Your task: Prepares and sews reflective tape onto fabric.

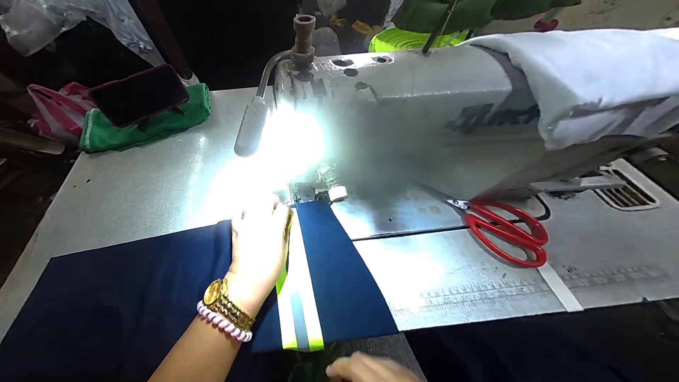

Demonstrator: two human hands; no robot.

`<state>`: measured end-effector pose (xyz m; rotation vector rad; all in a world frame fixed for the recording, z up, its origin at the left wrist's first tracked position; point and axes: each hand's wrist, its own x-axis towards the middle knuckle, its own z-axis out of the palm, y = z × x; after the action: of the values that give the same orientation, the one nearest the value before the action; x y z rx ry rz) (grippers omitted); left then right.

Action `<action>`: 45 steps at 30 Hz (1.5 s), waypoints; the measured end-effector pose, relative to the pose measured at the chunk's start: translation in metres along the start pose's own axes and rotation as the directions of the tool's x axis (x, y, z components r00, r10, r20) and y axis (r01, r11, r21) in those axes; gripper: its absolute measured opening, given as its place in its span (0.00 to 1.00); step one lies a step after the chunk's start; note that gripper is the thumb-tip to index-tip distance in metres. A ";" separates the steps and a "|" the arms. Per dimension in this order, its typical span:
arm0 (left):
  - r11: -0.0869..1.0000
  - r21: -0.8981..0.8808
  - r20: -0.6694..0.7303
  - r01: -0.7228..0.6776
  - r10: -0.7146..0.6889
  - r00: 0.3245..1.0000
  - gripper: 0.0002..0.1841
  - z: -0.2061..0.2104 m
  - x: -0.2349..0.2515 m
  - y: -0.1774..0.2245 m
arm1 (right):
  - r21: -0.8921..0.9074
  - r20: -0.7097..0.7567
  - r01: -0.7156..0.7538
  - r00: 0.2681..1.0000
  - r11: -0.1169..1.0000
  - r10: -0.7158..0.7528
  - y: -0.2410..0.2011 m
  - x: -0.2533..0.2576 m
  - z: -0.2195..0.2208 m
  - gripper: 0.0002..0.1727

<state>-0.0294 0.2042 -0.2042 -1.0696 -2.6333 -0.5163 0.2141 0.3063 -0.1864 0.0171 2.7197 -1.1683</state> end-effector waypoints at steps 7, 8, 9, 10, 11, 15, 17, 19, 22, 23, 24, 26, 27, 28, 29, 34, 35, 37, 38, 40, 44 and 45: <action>0.991 -0.126 0.212 -0.041 0.067 0.975 0.26 -0.002 -0.033 -0.013 | -0.507 -0.317 0.113 0.898 0.855 -0.306 0.026 0.075 -0.015 0.25; 0.989 -0.140 0.210 -0.044 0.073 0.975 0.26 -0.001 -0.032 -0.015 | -0.532 -0.317 0.110 0.894 0.839 -0.318 0.031 0.079 -0.013 0.25; 0.988 -0.148 0.200 -0.052 0.082 0.976 0.26 0.000 -0.030 -0.016 | -0.546 -0.323 0.109 0.887 0.831 -0.329 0.034 0.081 -0.012 0.25; 0.987 -0.152 0.203 -0.056 0.087 0.975 0.26 0.001 -0.028 -0.017 | -0.549 -0.325 0.111 0.885 0.828 -0.334 0.036 0.083 -0.013 0.24; 0.985 -0.158 0.198 -0.063 0.094 0.976 0.26 0.001 -0.024 -0.018 | -0.553 -0.326 0.108 0.884 0.826 -0.334 0.037 0.084 -0.013 0.24; 0.984 -0.162 0.204 -0.070 0.102 0.974 0.26 0.002 -0.012 -0.022 | -0.575 -0.336 0.098 0.877 0.812 -0.344 0.039 0.093 -0.019 0.25; 0.985 -0.162 0.200 -0.060 0.093 0.975 0.26 0.003 -0.011 -0.021 | -0.576 -0.338 0.099 0.875 0.812 -0.346 0.040 0.094 -0.020 0.25; 0.986 -0.155 0.190 -0.068 0.097 0.977 0.26 0.004 -0.011 -0.021 | -0.567 -0.341 0.099 0.875 0.817 -0.343 0.042 0.094 -0.019 0.25; 0.981 -0.172 0.183 -0.085 0.117 0.976 0.26 0.003 -0.009 -0.022 | -0.557 -0.351 0.099 0.872 0.825 -0.342 0.042 0.094 -0.019 0.24; 0.980 -0.177 0.178 -0.086 0.117 0.977 0.26 0.003 -0.009 -0.022 | -0.553 -0.351 0.100 0.872 0.827 -0.340 0.042 0.094 -0.019 0.24; 0.979 -0.183 0.172 -0.085 0.117 0.978 0.26 0.003 -0.010 -0.022 | -0.552 -0.349 0.101 0.873 0.828 -0.339 0.042 0.094 -0.019 0.24; 0.979 -0.186 0.162 -0.087 0.118 0.980 0.26 0.005 -0.011 -0.022 | -0.556 -0.347 0.098 0.875 0.825 -0.338 0.042 0.093 -0.019 0.25; 0.978 -0.187 0.164 -0.088 0.119 0.979 0.27 0.005 -0.011 -0.023 | -0.560 -0.347 0.096 0.874 0.823 -0.339 0.042 0.093 -0.019 0.25; 0.977 -0.190 0.163 -0.091 0.123 0.979 0.27 0.005 -0.011 -0.023 | -0.566 -0.350 0.096 0.871 0.819 -0.344 0.043 0.093 -0.018 0.25; 0.977 -0.189 0.159 -0.095 0.126 0.979 0.28 0.006 -0.011 -0.023 | -0.571 -0.351 0.098 0.868 0.815 -0.350 0.043 0.093 -0.018 0.25; 0.982 -0.149 0.159 -0.116 0.140 0.977 0.29 0.007 -0.011 -0.022 | -0.589 -0.344 0.102 0.866 0.802 -0.363 0.043 0.094 -0.019 0.25; 0.982 -0.143 0.161 -0.121 0.144 0.976 0.29 0.007 -0.011 -0.022 | -0.591 -0.342 0.103 0.866 0.800 -0.365 0.043 0.094 -0.020 0.25; 0.982 -0.142 0.164 -0.126 0.149 0.975 0.30 0.008 -0.009 -0.023 | -0.600 -0.339 0.104 0.865 0.794 -0.370 0.044 0.096 -0.021 0.25; 0.981 -0.146 0.169 -0.125 0.149 0.974 0.29 0.007 -0.007 -0.023 | -0.600 -0.339 0.107 0.864 0.793 -0.373 0.044 0.097 -0.021 0.25; 0.981 -0.144 0.171 -0.126 0.150 0.974 0.29 0.006 -0.003 -0.024 | -0.599 -0.338 0.107 0.864 0.794 -0.372 0.045 0.102 -0.023 0.25; 0.979 -0.163 0.189 -0.121 0.151 0.970 0.28 0.008 0.004 -0.026 | -0.603 -0.324 0.127 0.863 0.787 -0.388 0.047 0.109 -0.027 0.25; 0.976 -0.182 0.196 -0.118 0.153 0.969 0.28 0.004 0.003 -0.026 | -0.594 -0.328 0.131 0.862 0.794 -0.387 0.047 0.106 -0.029 0.25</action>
<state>-0.0499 0.1906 -0.2130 -1.4179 -2.7052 -0.6381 0.1094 0.3533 -0.2188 -0.2205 3.4617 -0.3880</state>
